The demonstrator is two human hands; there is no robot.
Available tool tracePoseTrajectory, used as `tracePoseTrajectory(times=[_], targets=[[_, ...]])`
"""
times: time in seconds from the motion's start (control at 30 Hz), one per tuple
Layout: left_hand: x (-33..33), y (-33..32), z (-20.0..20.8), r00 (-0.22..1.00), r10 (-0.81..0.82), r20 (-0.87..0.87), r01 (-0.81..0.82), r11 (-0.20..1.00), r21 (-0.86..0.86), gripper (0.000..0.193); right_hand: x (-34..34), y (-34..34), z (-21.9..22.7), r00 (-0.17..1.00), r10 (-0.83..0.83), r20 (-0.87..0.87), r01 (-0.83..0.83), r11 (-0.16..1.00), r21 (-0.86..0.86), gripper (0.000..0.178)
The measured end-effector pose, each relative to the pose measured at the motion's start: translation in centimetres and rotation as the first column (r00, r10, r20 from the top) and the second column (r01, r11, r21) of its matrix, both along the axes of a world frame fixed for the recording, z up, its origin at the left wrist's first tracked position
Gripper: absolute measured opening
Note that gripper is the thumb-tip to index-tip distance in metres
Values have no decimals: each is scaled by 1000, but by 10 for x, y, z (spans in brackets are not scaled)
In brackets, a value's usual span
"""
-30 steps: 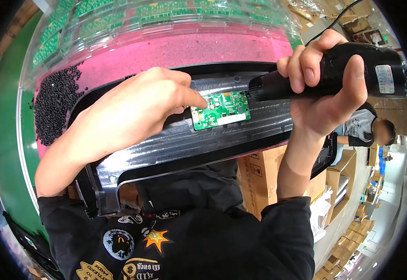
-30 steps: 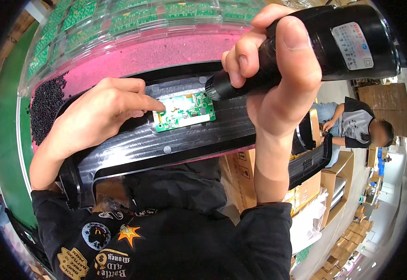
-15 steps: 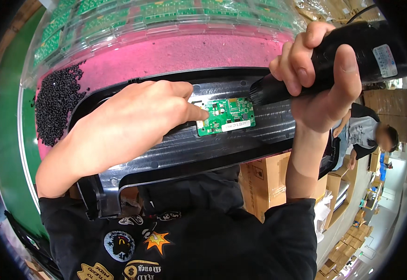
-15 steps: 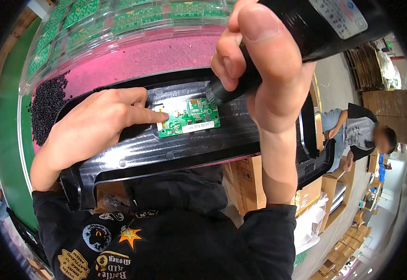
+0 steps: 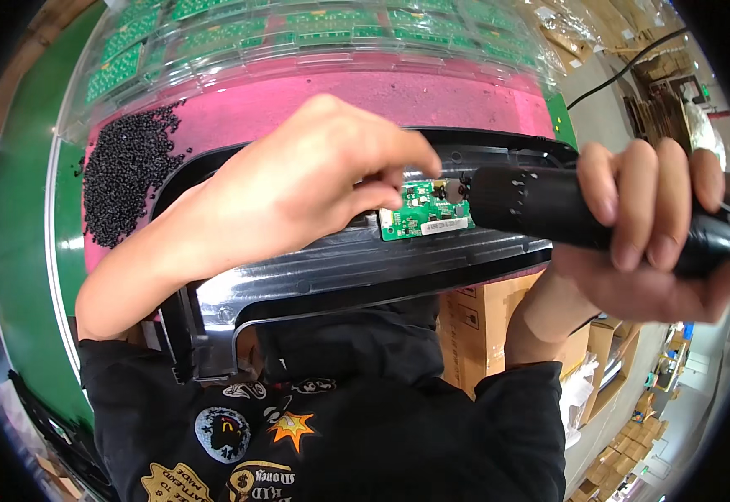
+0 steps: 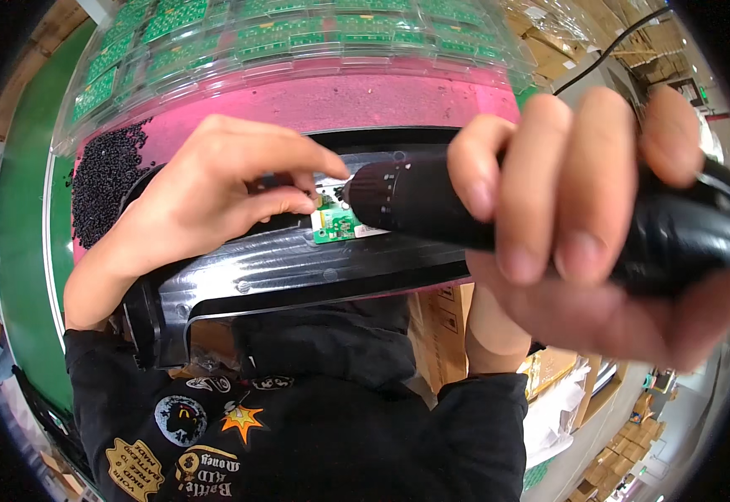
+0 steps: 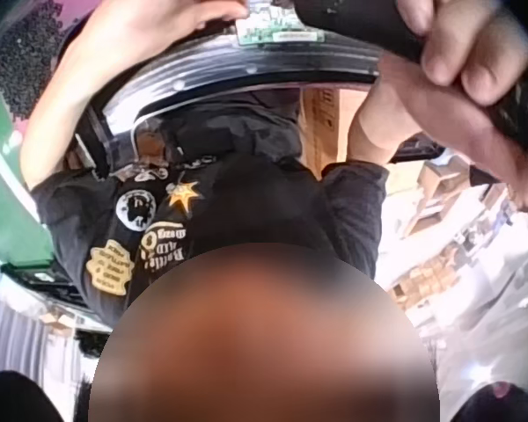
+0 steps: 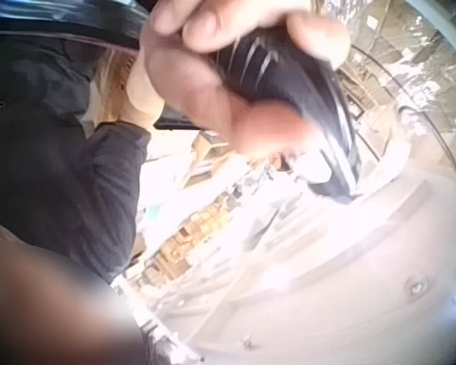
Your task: The recorder is assembling electronic components by placing a PCB into a plastic housing and securing it with an electric screwdriver.
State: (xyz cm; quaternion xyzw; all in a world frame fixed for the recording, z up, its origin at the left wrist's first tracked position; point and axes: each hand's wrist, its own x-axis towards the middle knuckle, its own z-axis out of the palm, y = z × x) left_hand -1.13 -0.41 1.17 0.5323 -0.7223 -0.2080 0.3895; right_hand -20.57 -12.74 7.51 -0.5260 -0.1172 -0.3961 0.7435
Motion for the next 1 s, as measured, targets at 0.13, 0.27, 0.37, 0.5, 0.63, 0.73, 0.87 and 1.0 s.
tracePoseTrajectory(times=[0.13, 0.27, 0.37, 0.5, 0.63, 0.73, 0.87, 1.0], targets=[[1, -3, 1, 978, 39, -203, -44, 999, -18, 32, 1, 6, 0, 999, -33, 32, 32, 999, 24, 37], [1, -4, 1, 972, 9, -235, -26, 997, -72, 34, 0, 6, 0, 999, -25, 44, 26, 1000, -11, 39], [2, -2, 6, 957, 27, -289, -12, 999, 53, 33, 1, 4, -1, 999, -12, 50, 14, 999, -34, 41], [3, -2, 5, 952, -1, -307, 3, 1000, 8, 34, 6, 4, -6, 998, -16, 56, 19, 998, -63, 44], [3, -5, -6, 920, 85, -382, -2, 977, 211, 46, 18, 9, -12, 999, -44, 0, 44, 994, -104, 50], [7, -6, -13, 991, 79, -104, -82, 996, -22, 43, 34, 12, -17, 982, -46, -183, 17, 987, -157, 55], [6, -6, -16, 993, 119, 27, -113, 981, -159, 39, 45, 2, -41, 984, -83, -158, 56, 984, -167, 57], [6, -6, -16, 973, 230, 3, -223, 949, -222, 37, 47, 7, -45, 983, -76, -167, 53, 989, -138, 56]])
